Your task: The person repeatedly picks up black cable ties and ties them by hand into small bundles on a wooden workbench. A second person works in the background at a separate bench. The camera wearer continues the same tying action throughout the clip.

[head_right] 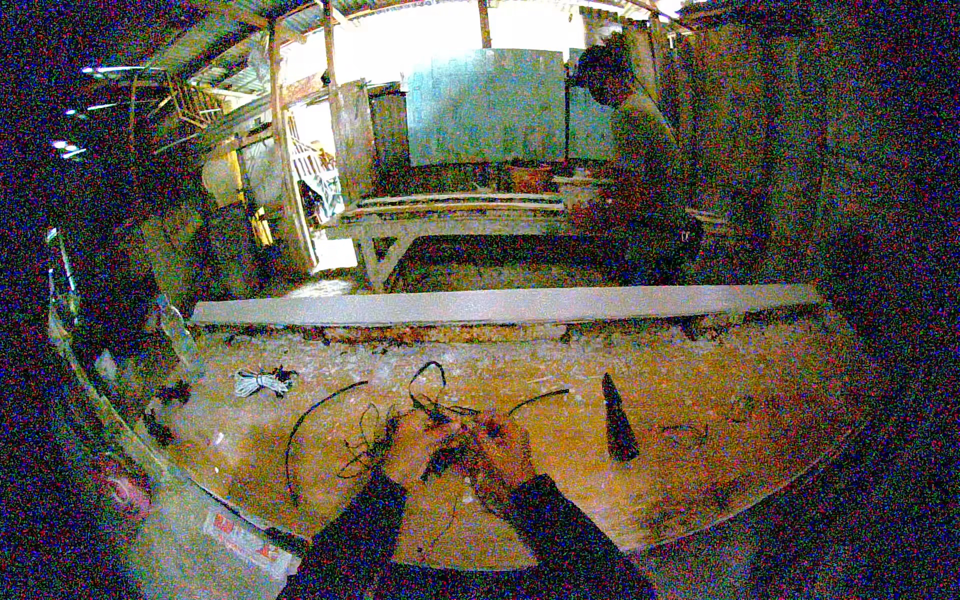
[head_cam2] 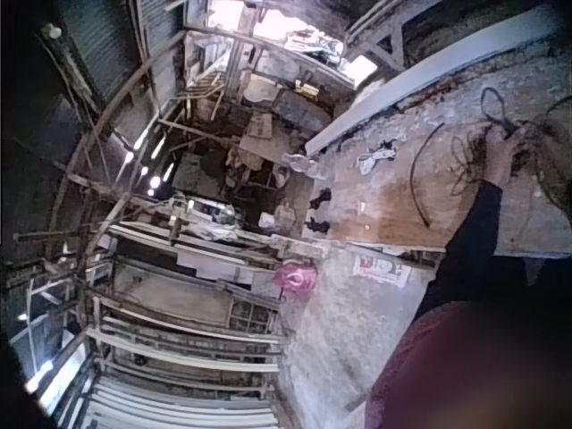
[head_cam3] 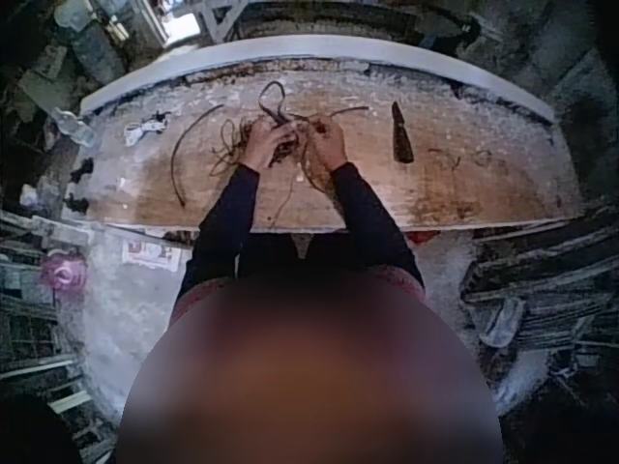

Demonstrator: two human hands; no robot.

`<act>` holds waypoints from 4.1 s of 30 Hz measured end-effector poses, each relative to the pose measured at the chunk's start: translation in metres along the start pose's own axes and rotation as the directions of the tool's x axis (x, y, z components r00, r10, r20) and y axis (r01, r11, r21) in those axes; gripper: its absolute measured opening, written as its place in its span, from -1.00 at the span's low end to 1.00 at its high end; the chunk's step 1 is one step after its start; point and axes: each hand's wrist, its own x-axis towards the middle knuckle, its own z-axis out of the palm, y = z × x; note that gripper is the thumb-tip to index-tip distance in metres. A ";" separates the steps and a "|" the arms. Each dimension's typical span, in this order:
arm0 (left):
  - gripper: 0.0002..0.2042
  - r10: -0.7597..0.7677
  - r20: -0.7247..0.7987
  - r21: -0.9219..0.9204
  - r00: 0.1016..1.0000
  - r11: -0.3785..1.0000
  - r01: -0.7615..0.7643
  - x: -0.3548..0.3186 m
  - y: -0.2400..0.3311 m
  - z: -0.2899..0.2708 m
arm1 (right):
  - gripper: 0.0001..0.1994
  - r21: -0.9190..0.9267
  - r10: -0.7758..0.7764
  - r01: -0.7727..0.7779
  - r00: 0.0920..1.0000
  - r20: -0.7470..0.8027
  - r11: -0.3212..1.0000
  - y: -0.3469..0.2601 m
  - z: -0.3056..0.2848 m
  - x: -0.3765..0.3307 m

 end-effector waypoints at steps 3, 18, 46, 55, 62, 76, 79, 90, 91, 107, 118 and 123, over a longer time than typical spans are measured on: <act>-0.91 0.035 0.014 0.097 0.999 0.995 -0.037 0.001 -0.002 0.000 | -0.93 0.210 0.170 -0.175 0.985 0.041 0.962 0.000 -0.003 0.003; -0.89 0.056 -0.052 0.064 0.997 0.997 -0.052 0.001 -0.003 0.001 | -0.89 0.202 0.100 -0.121 0.989 0.111 0.972 -0.010 -0.001 0.001; -0.91 0.256 0.013 0.274 0.967 0.929 -0.249 0.002 -0.007 0.003 | -0.83 0.288 0.228 -0.347 0.898 0.377 0.892 -0.001 -0.002 0.003; -0.93 0.191 0.049 0.140 0.980 0.971 -0.196 0.009 -0.020 -0.008 | -0.81 0.344 0.398 -0.531 0.832 0.387 0.774 -0.019 -0.004 -0.001; -0.92 0.154 -0.015 0.017 0.988 0.988 -0.154 0.009 -0.023 -0.005 | -0.89 0.500 0.388 -0.526 0.849 0.359 0.688 -0.013 -0.003 0.000; -0.87 0.114 0.022 0.174 0.993 0.978 -0.116 0.000 0.002 0.006 | -0.89 0.409 0.241 -0.328 0.938 0.250 0.851 -0.002 -0.006 0.004; -0.87 0.139 -0.001 0.157 0.990 0.978 -0.137 0.001 -0.003 0.003 | -0.88 0.399 0.234 -0.323 0.938 0.255 0.858 -0.002 -0.005 0.003; -0.91 0.047 0.052 -0.121 0.998 0.992 -0.041 0.008 -0.016 -0.006 | -0.91 -0.011 -0.076 0.079 0.988 0.133 0.997 -0.011 -0.006 0.000; -0.91 0.033 0.025 -0.084 0.999 0.996 -0.031 0.008 -0.017 -0.006 | -0.89 -0.204 -0.232 0.253 0.965 0.124 0.946 -0.013 -0.006 -0.001; -0.88 0.035 0.128 -0.061 0.991 0.998 -0.027 0.003 -0.004 -0.002 | -0.82 -0.386 -0.454 0.481 0.876 0.165 0.787 -0.034 0.002 -0.009; -0.81 0.087 0.019 -0.074 0.996 0.994 -0.085 0.005 -0.011 -0.004 | -0.84 -0.369 -0.375 0.404 0.914 0.152 0.837 -0.035 0.002 -0.015; -0.74 0.355 -0.016 0.215 0.935 0.914 -0.344 0.009 -0.023 0.001 | -0.96 -0.125 -0.171 0.175 0.984 0.046 0.977 -0.016 0.008 -0.009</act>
